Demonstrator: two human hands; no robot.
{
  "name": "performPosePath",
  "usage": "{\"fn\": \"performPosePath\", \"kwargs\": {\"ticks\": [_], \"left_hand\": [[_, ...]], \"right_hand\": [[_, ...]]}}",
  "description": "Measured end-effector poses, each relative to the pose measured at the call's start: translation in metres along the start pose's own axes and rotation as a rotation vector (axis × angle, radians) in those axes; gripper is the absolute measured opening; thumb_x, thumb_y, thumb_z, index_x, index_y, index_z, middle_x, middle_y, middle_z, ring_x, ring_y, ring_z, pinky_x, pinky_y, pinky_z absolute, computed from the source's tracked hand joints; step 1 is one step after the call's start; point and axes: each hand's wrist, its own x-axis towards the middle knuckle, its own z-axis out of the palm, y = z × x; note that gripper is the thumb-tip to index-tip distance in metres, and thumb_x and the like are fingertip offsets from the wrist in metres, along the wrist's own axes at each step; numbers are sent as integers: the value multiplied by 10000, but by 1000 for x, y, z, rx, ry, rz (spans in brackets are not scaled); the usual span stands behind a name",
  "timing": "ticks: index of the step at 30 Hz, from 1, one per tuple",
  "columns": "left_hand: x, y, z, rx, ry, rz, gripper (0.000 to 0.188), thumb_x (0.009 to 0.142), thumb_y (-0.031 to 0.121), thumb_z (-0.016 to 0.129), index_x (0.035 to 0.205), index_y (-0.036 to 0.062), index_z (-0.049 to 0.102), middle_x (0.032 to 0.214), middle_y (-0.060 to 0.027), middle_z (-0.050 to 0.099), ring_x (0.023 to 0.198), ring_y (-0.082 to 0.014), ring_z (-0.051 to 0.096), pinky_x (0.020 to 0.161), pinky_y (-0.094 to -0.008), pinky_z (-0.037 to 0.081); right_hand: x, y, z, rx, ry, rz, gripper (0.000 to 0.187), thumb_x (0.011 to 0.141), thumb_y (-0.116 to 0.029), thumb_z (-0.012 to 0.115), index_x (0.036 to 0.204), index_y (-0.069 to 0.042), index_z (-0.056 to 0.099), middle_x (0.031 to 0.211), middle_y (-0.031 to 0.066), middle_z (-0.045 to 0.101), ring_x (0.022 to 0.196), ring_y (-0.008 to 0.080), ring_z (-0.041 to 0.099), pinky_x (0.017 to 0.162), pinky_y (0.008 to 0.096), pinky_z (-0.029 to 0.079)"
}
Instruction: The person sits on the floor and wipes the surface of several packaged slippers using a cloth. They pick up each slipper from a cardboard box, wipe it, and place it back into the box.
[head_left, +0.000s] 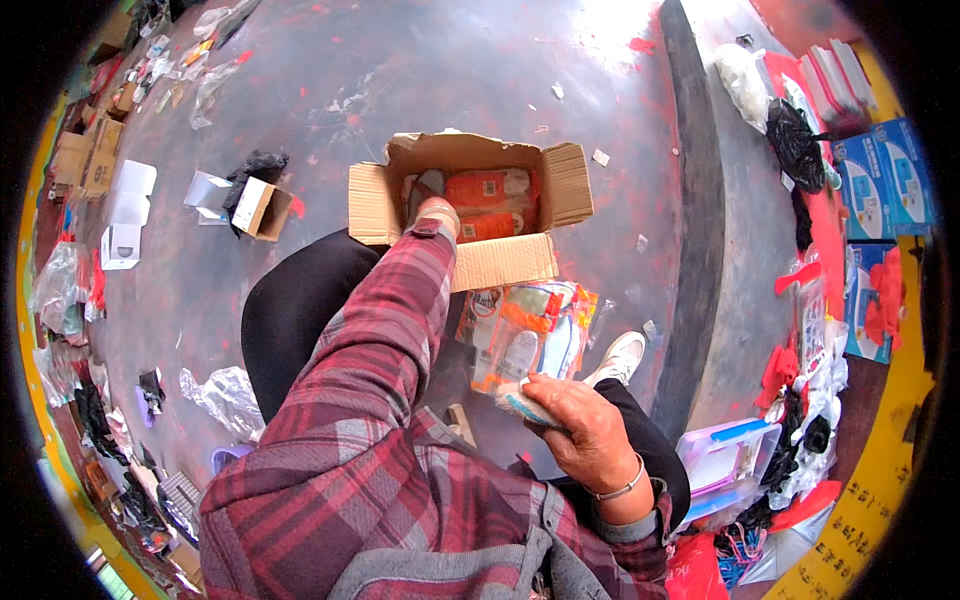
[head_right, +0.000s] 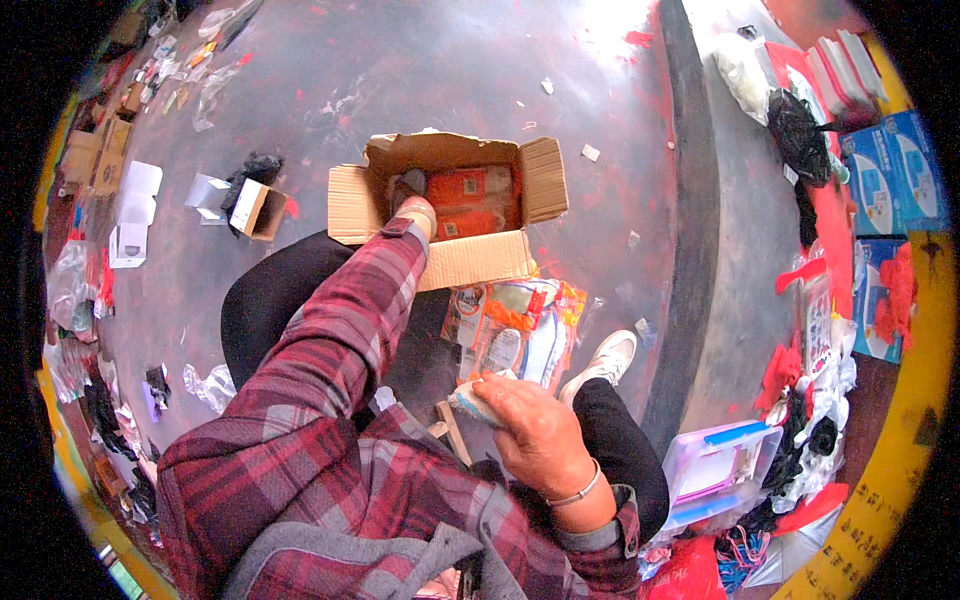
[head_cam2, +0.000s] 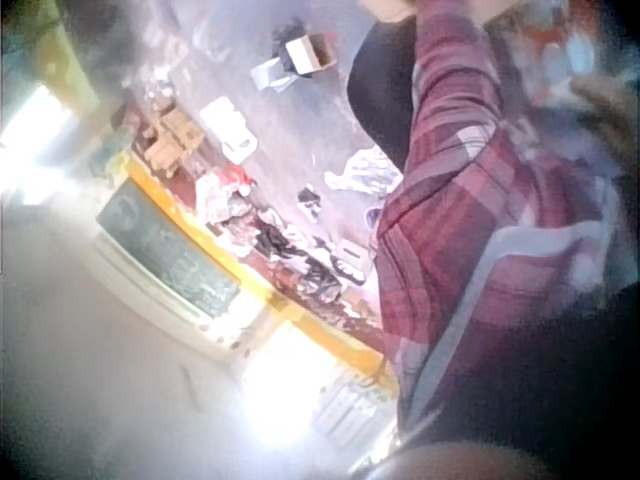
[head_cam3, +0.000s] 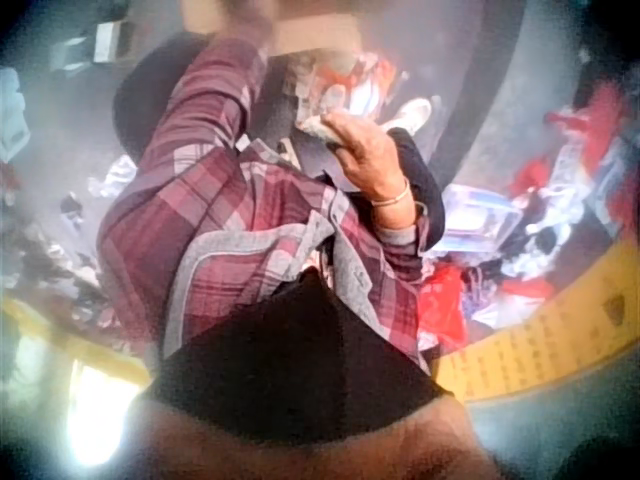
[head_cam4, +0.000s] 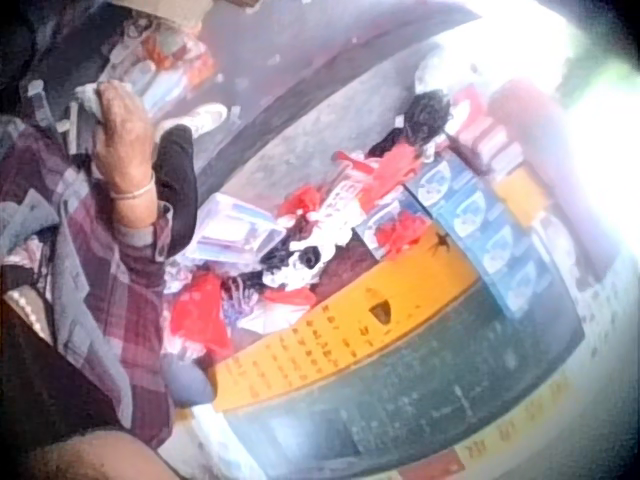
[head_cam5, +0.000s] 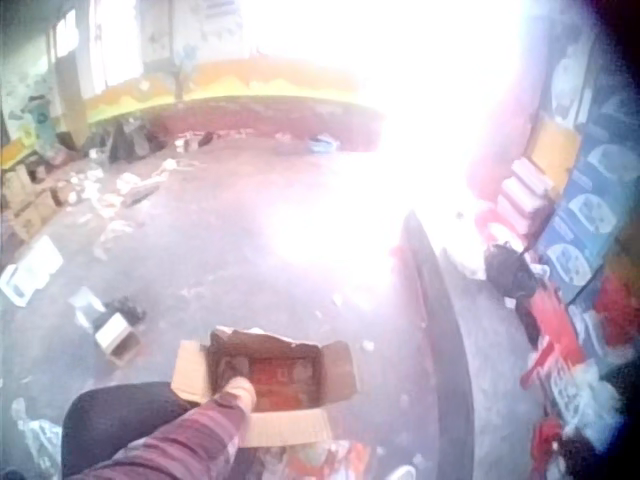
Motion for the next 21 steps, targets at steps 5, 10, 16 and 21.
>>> {"fn": "performPosePath", "kwargs": {"ticks": [5,10,16,21], "left_hand": [[-11,-4,-9,-192,201,39,311,876,220,458,1135,92,576,1230,-169,509,1125,-298,511,908,-398,447],[-6,-6,-22,-109,283,306,344,895,223,396,1182,97,538,1293,-188,446,1175,-312,464,949,-399,414],[9,-4,-24,310,42,436,376,869,213,419,1225,163,530,1330,-126,438,1213,-280,439,1005,-414,355],[12,0,-49,803,-298,527,368,839,194,483,1187,111,568,1299,-91,482,1204,-253,460,968,-392,400]], "right_hand": [[1,0,-2,3,8,-18,496,599,58,541,1086,-29,566,1074,168,603,993,319,580,859,378,466],[0,-1,-2,-14,4,-13,504,597,53,541,1094,-32,565,1084,164,600,988,322,580,856,378,466],[-2,2,-2,-27,7,2,495,600,53,535,1086,-38,567,1075,156,603,981,323,580,853,379,467],[-7,4,0,-45,-33,0,451,628,25,547,1072,-48,575,1073,163,601,977,319,580,838,377,473]]}}
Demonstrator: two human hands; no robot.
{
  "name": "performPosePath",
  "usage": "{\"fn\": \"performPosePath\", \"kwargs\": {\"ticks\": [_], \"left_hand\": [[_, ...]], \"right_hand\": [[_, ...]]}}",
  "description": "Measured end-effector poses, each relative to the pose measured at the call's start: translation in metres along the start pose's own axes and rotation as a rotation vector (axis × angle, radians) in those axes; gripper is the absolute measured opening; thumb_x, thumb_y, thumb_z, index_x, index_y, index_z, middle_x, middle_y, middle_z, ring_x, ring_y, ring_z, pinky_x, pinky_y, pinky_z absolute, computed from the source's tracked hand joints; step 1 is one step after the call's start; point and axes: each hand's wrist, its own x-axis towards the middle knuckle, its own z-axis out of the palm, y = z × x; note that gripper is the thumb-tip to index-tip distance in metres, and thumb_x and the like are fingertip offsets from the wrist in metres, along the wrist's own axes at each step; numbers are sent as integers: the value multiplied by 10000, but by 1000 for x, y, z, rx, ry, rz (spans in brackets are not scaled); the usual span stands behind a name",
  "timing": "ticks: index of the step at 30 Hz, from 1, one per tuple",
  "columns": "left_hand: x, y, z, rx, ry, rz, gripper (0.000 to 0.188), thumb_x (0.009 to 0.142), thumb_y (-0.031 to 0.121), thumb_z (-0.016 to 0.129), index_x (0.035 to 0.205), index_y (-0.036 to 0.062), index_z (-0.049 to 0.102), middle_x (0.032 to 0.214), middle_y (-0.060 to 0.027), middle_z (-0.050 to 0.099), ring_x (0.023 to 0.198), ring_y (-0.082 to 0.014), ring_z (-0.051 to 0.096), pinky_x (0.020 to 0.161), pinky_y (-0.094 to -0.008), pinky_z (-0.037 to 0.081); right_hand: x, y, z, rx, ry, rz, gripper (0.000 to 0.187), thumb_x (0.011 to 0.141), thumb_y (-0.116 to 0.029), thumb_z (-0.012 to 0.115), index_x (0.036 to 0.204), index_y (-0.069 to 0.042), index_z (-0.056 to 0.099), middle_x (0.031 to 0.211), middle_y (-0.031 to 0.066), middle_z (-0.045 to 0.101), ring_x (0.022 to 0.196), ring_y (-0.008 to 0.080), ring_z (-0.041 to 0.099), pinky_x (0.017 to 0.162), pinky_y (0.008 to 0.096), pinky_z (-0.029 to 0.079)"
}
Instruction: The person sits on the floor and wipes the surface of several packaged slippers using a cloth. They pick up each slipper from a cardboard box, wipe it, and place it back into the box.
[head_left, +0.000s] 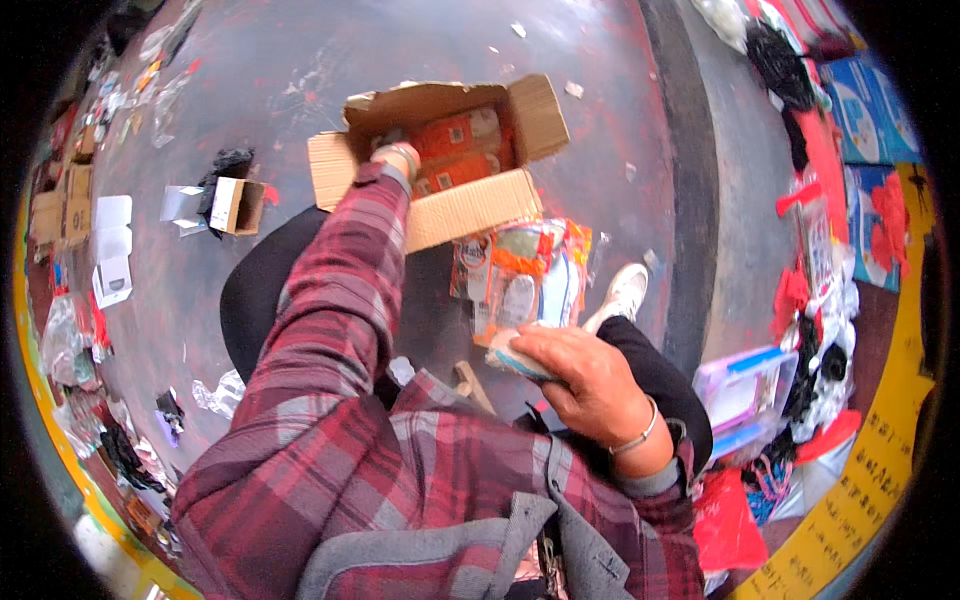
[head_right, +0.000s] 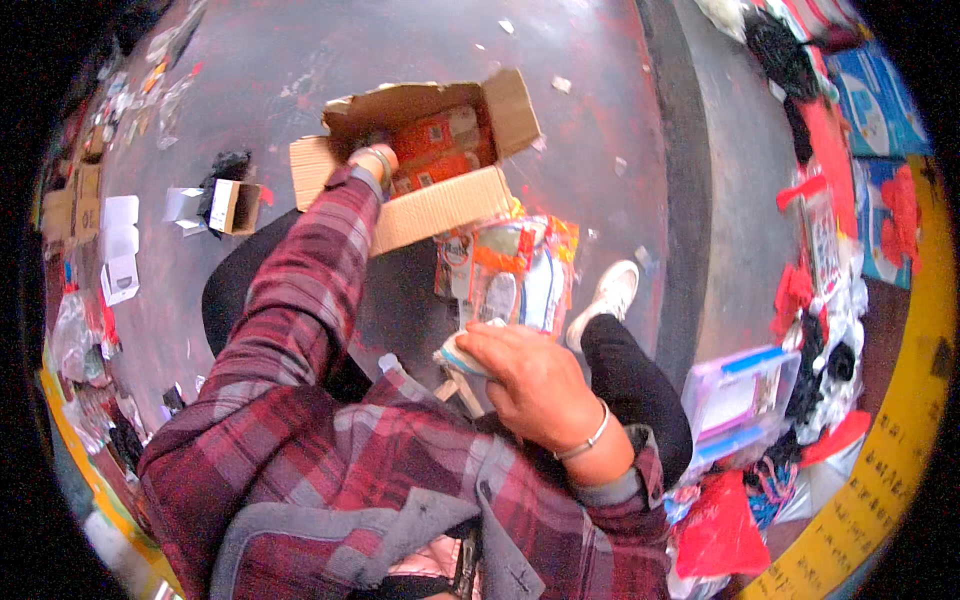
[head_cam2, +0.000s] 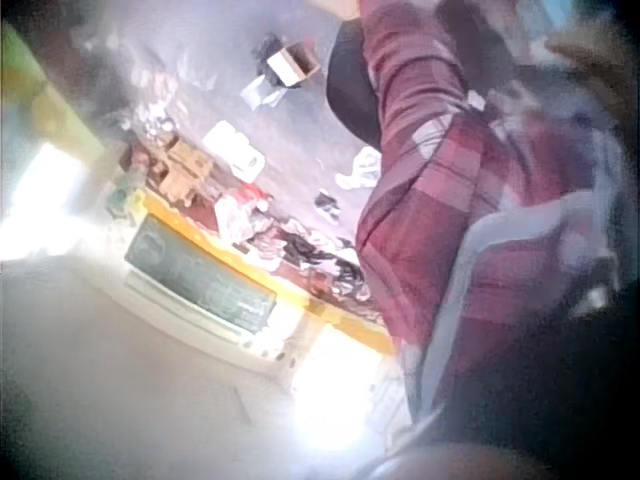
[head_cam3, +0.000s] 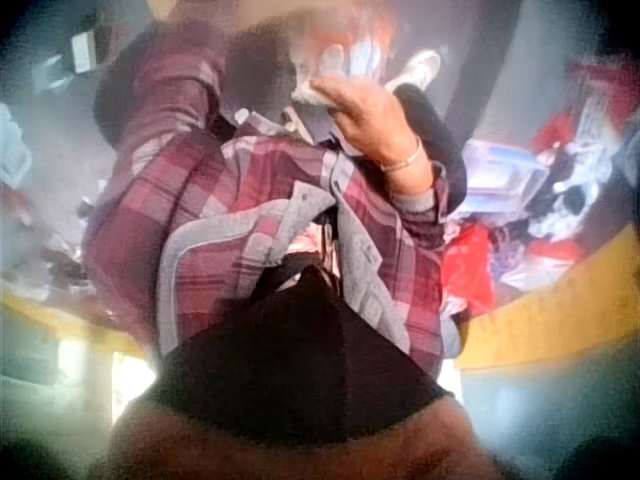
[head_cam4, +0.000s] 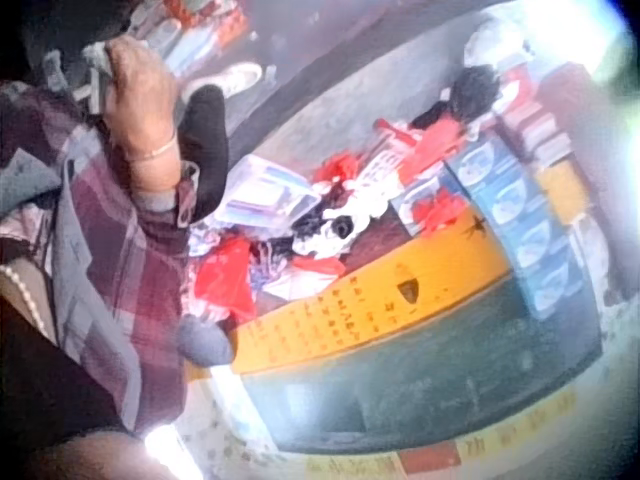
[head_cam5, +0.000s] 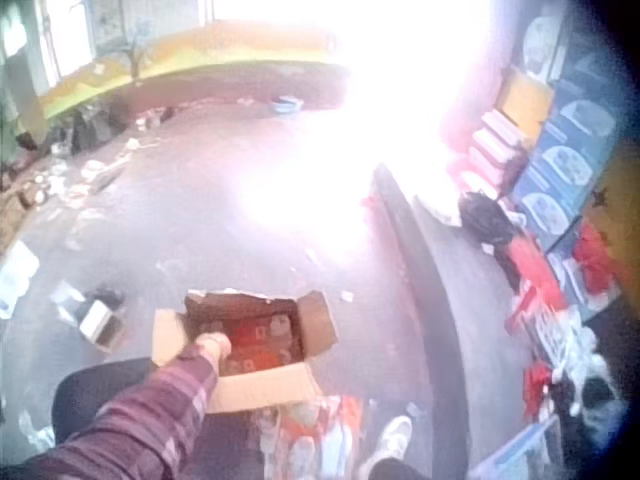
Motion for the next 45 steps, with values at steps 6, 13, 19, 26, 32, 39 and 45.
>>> {"fn": "performPosePath", "kwargs": {"ticks": [6,13,19,26,32,39,45], "left_hand": [[-65,26,-51,-798,592,-223,377,835,189,464,1169,26,527,1238,-224,492,1172,-345,465,965,-408,398],[-174,141,-41,-891,1308,777,189,800,213,527,829,48,613,771,-159,616,745,-332,601,698,-410,482],[-155,216,72,-428,717,719,301,763,298,596,932,50,618,912,-205,603,890,-366,573,791,-420,465],[-54,191,158,-492,723,165,451,870,123,407,1321,138,400,1372,-146,355,1257,-283,355,1023,-334,321],[-8,165,173,-724,903,190,394,887,121,383,1275,132,451,1252,-134,495,1171,-277,438,979,-369,344],[-149,182,79,-576,472,313,332,814,279,548,1070,68,561,972,-203,607,929,-357,573,825,-418,446],[-188,194,78,-1288,585,372,228,715,179,726,809,51,563,730,-49,613,665,-179,601,604,-309,482]], "right_hand": [[-18,-4,11,-59,-305,-11,261,699,-49,537,952,-57,599,849,125,609,839,316,600,718,404,487],[-39,0,8,-243,-481,150,264,686,-57,552,933,-107,628,879,126,622,858,307,604,698,407,484],[-61,4,7,-242,-375,70,223,671,-60,569,888,-82,616,846,122,620,831,318,605,684,411,489],[-75,4,5,-195,-296,44,184,681,-76,581,865,-62,585,832,113,603,821,311,593,689,406,486],[-68,-2,-4,-214,-289,-4,150,702,-69,551,849,-47,571,818,104,588,828,289,586,707,387,488],[-68,-4,0,-239,-221,-7,137,688,-72,555,822,-48,567,775,119,586,811,306,588,701,397,486],[-64,-13,3,-240,-300,15,165,682,-90,554,839,-54,590,781,159,607,773,344,612,685,436,487]]}}
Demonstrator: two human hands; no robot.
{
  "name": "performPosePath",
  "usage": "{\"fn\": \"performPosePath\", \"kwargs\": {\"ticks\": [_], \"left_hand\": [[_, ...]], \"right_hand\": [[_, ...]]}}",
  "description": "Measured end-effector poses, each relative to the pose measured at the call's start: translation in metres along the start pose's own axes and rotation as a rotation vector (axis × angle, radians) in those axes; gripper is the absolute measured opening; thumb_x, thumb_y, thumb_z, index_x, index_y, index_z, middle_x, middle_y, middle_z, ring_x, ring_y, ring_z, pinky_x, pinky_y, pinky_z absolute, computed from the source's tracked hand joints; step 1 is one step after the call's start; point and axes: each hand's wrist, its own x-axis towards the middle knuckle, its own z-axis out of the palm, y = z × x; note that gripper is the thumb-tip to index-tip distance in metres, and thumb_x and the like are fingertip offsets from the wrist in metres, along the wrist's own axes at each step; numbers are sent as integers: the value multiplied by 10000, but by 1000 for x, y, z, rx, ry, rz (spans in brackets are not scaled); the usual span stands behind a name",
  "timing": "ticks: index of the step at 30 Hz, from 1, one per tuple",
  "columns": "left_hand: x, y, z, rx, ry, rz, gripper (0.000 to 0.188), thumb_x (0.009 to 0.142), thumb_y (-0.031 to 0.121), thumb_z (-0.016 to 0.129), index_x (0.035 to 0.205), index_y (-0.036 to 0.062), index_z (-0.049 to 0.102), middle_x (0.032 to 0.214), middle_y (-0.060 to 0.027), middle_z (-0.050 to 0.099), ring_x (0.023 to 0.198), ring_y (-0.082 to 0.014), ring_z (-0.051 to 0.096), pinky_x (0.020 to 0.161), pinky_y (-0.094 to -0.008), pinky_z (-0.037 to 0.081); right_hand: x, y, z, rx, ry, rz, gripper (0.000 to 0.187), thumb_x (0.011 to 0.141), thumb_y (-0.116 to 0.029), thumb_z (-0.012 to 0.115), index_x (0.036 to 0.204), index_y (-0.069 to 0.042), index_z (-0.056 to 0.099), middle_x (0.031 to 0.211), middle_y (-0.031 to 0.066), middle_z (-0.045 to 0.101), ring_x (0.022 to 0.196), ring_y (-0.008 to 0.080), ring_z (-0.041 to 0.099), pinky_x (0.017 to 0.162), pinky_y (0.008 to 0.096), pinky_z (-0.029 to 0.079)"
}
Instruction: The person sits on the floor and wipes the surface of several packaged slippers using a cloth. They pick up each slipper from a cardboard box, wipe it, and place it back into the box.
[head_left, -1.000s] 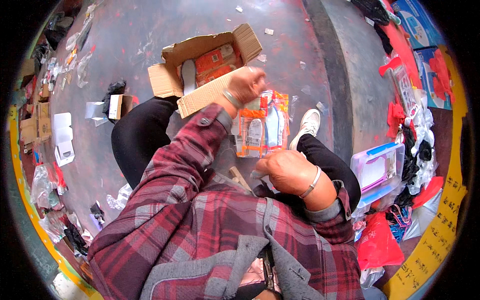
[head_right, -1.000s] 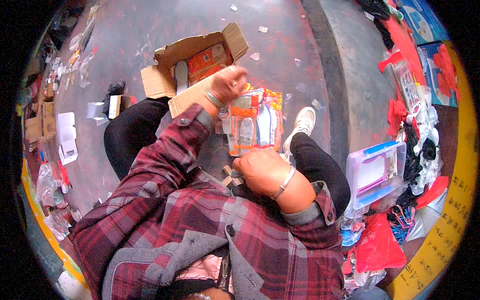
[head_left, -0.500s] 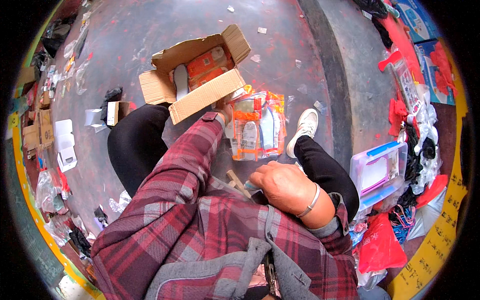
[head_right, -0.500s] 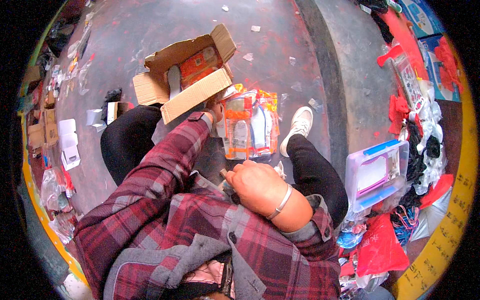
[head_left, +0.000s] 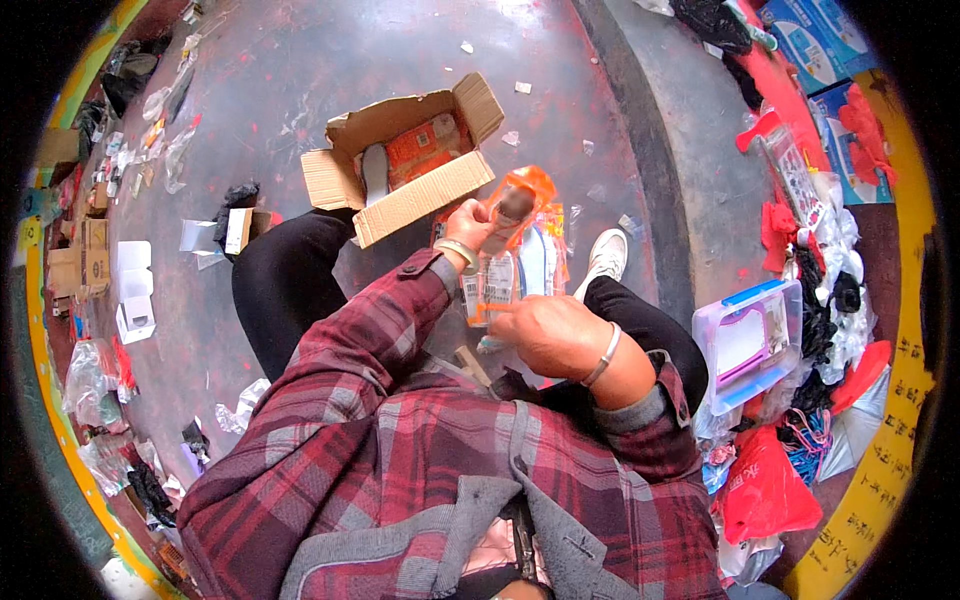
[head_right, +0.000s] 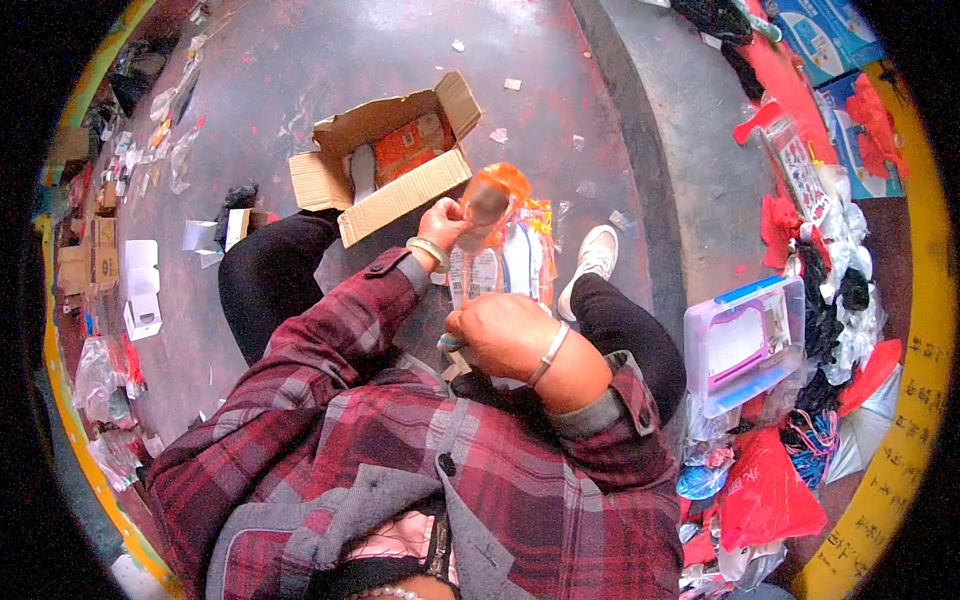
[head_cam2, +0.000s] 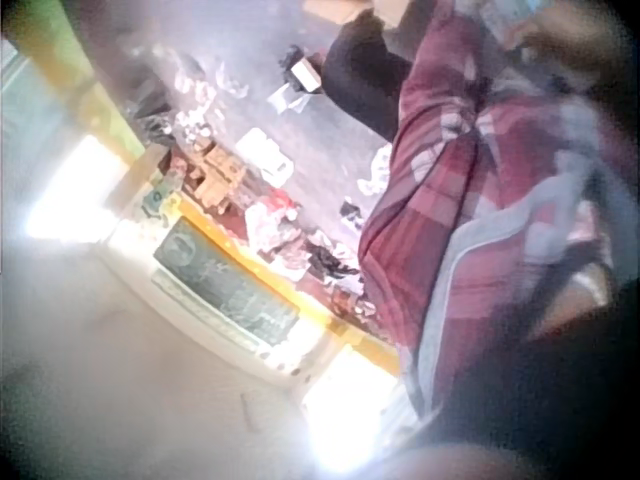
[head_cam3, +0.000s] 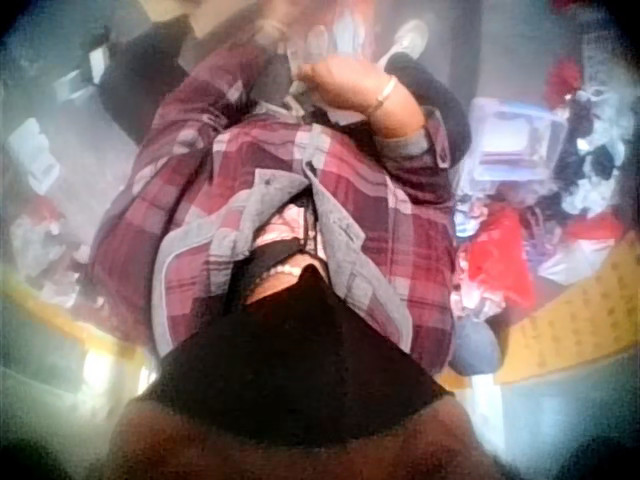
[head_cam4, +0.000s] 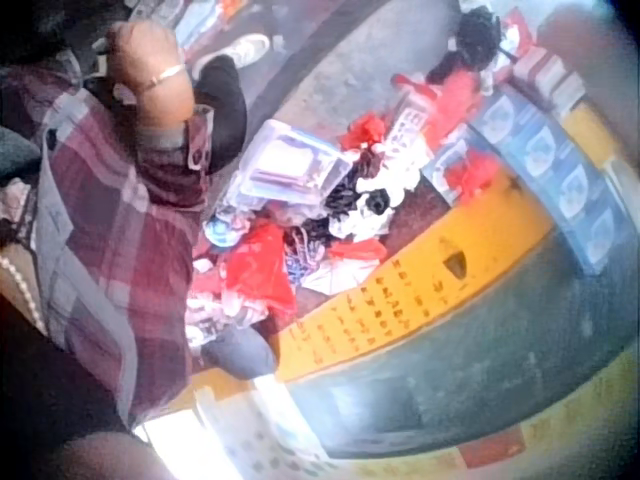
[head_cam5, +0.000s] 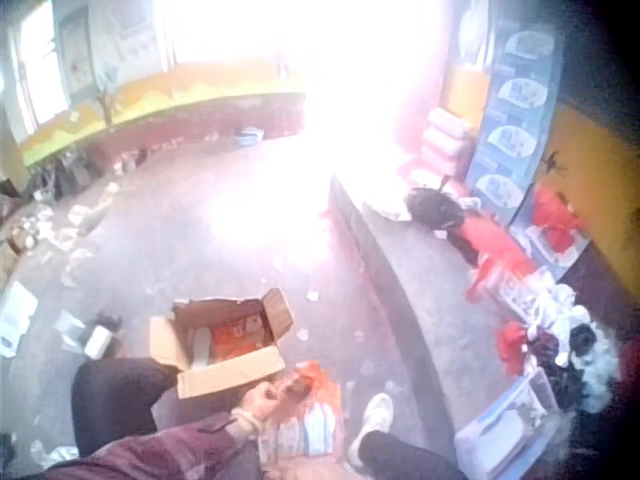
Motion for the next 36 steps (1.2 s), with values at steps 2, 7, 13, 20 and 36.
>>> {"fn": "performPosePath", "kwargs": {"ticks": [2,7,13,20,36], "left_hand": [[-2,10,-4,-321,-54,-68,232,703,87,738,819,64,538,745,-6,584,657,-121,571,562,-250,465],[-50,105,-64,-933,-570,-263,360,722,56,651,1061,8,541,963,-115,618,807,-200,617,718,-301,508],[-94,149,-105,-1094,-709,-219,386,759,106,555,1119,-31,521,1029,-140,608,925,-238,607,804,-351,508],[-88,134,-84,-1228,-745,-137,529,731,-39,459,1256,-33,397,1105,-160,568,935,-226,599,831,-338,486],[-79,146,-91,-1485,-735,27,560,766,-83,347,1319,7,345,1243,-188,484,1092,-285,536,941,-395,441]], "right_hand": [[3,2,1,38,-26,7,212,679,-80,544,881,-61,603,809,161,615,780,348,609,695,439,483],[-16,5,-29,411,-10,-15,413,645,-41,525,1048,-85,600,889,169,627,858,273,620,753,362,479],[-59,28,-53,1287,455,-258,408,705,-15,542,1109,37,558,1057,87,616,969,197,582,883,310,443],[-19,28,-61,1213,1182,-60,374,794,11,534,1168,9,529,1090,84,597,995,157,568,881,279,439],[44,18,-19,27,828,-91,456,678,-1,542,1128,-72,562,1173,192,541,1135,334,493,985,393,373]]}}
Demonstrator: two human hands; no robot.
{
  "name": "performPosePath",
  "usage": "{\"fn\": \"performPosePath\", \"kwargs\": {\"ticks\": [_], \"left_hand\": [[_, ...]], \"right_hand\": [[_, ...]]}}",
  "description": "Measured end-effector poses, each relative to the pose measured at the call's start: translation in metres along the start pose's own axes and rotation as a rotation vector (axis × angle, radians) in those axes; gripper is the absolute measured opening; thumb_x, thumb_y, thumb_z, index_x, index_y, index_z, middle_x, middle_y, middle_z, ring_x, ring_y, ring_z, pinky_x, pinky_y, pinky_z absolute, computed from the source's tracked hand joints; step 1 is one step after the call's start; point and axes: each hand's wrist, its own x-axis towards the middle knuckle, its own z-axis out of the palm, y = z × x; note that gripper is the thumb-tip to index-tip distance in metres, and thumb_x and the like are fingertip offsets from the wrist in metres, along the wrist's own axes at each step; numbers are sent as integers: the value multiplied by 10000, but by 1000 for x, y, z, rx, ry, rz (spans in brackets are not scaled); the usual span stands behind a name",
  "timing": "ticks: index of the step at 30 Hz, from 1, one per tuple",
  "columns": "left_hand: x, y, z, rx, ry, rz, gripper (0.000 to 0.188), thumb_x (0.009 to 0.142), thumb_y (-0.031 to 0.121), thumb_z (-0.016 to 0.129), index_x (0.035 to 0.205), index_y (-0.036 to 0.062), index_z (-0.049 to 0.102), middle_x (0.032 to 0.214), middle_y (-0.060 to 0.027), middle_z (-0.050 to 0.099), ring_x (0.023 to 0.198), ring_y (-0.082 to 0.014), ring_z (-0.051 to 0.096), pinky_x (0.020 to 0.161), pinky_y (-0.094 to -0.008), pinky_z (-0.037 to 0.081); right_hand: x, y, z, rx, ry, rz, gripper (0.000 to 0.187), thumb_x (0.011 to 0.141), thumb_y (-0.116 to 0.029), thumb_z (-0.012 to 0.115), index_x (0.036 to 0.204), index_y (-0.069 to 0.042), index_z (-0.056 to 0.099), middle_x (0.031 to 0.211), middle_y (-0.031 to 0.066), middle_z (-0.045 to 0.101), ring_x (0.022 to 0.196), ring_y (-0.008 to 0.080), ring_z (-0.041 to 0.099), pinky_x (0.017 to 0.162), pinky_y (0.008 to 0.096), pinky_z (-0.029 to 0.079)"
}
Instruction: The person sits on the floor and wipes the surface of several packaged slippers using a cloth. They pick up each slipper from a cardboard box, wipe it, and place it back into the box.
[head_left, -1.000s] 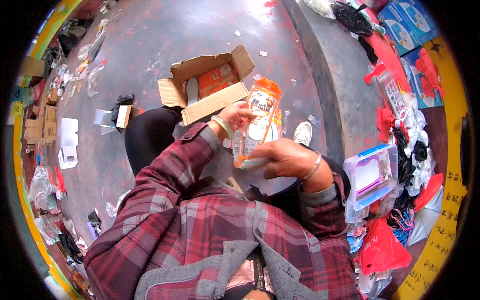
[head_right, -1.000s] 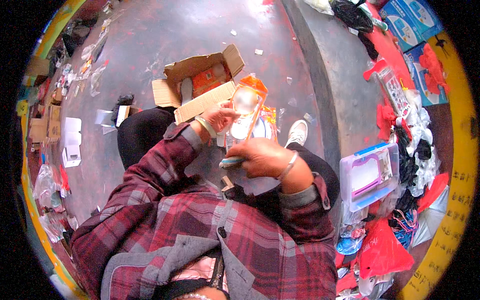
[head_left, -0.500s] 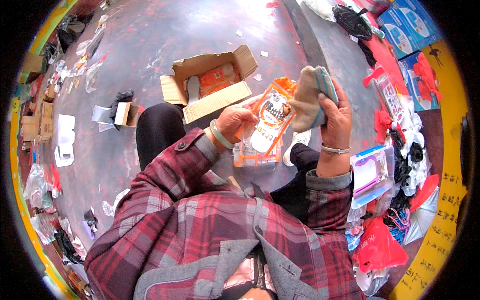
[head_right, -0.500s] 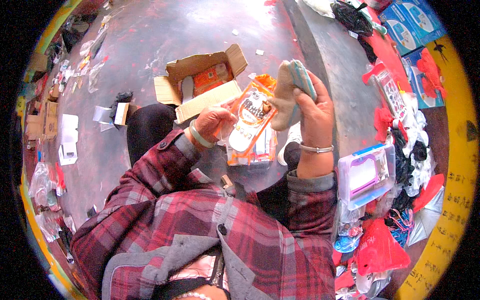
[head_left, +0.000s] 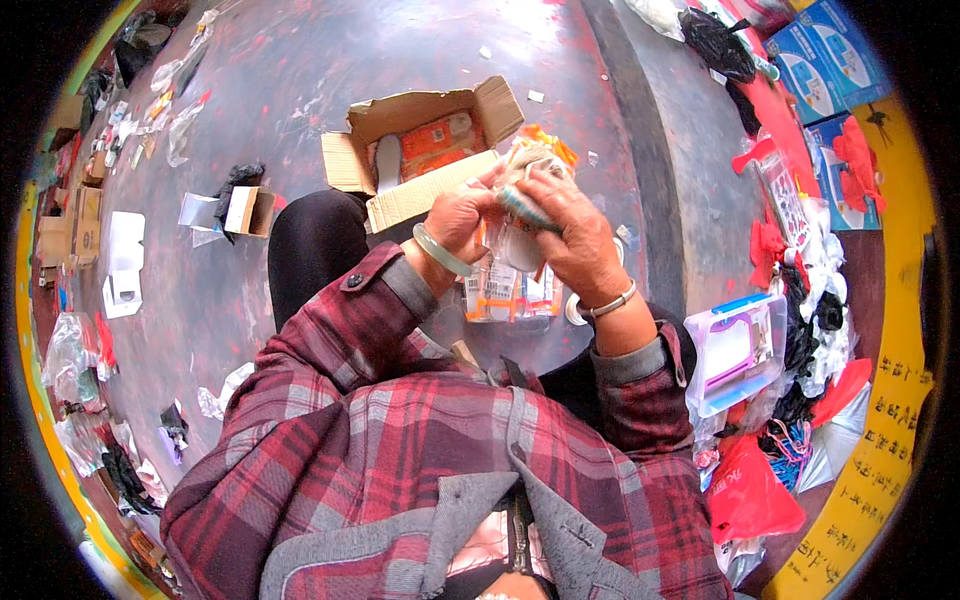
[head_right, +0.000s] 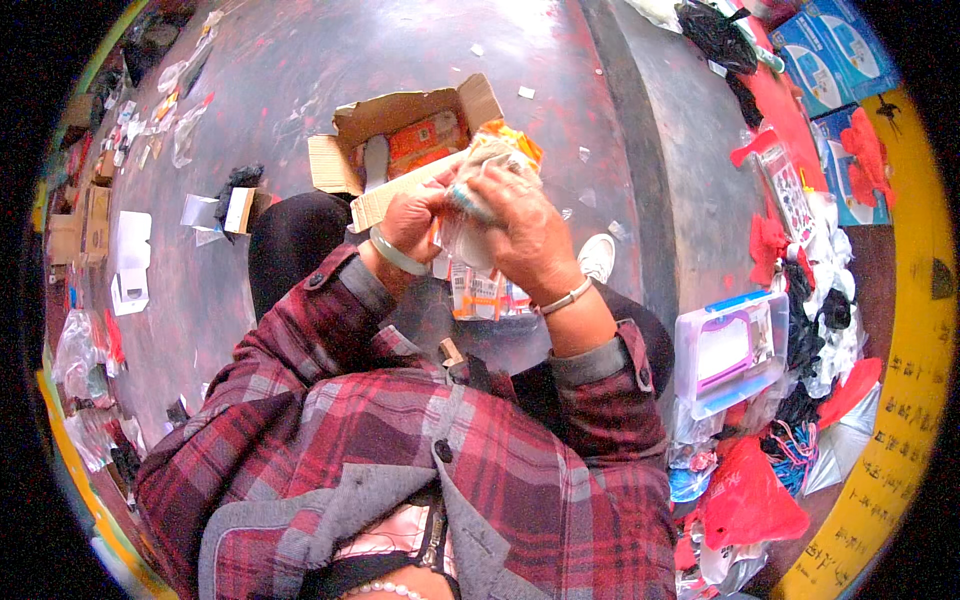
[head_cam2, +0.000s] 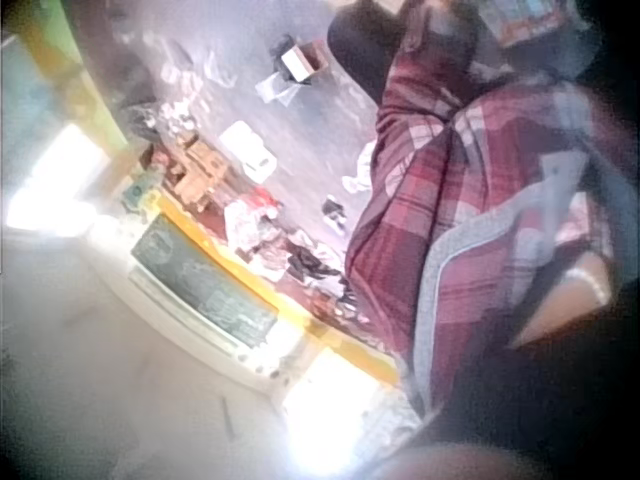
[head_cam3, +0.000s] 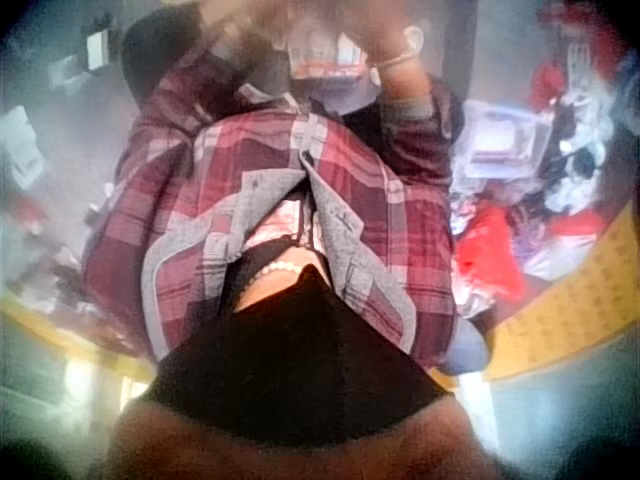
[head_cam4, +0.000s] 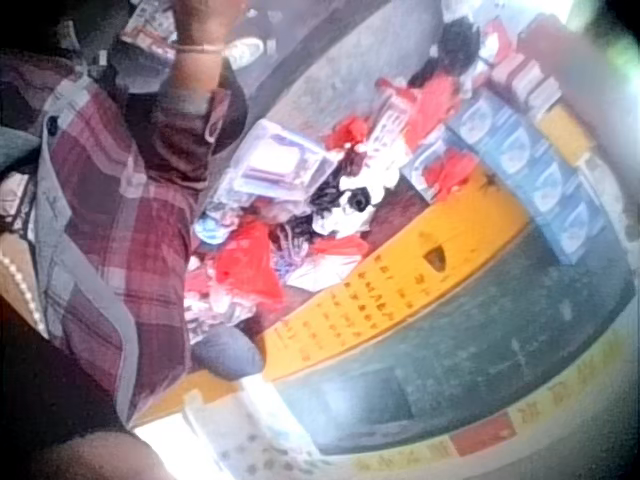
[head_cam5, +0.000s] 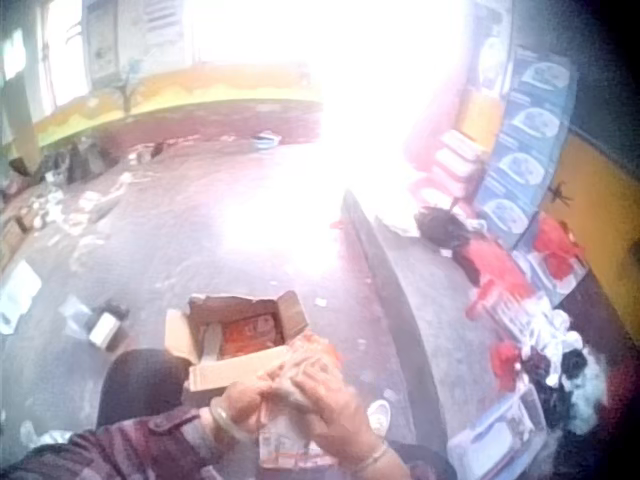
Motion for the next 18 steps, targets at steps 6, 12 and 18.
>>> {"fn": "performPosePath", "kwargs": {"ticks": [6,12,18], "left_hand": [[9,23,-9,55,122,169,608,728,-92,310,1327,7,330,1244,-206,478,1101,-337,520,940,-458,439],[13,44,-9,-30,246,392,592,739,-87,295,1323,2,343,1251,-203,475,1109,-344,517,961,-478,423],[12,42,4,-22,220,405,591,750,-86,297,1328,24,349,1256,-191,476,1119,-334,512,974,-474,413]], "right_hand": [[-9,-18,10,84,-154,-78,508,646,92,525,1124,-72,582,1203,174,535,1146,324,493,978,373,379],[-17,-17,-2,200,-522,202,409,651,1,563,1054,-45,615,1009,143,632,942,256,604,828,325,467],[-16,-8,8,736,-258,582,331,872,-250,574,1062,21,603,967,63,638,859,131,589,783,262,458]]}}
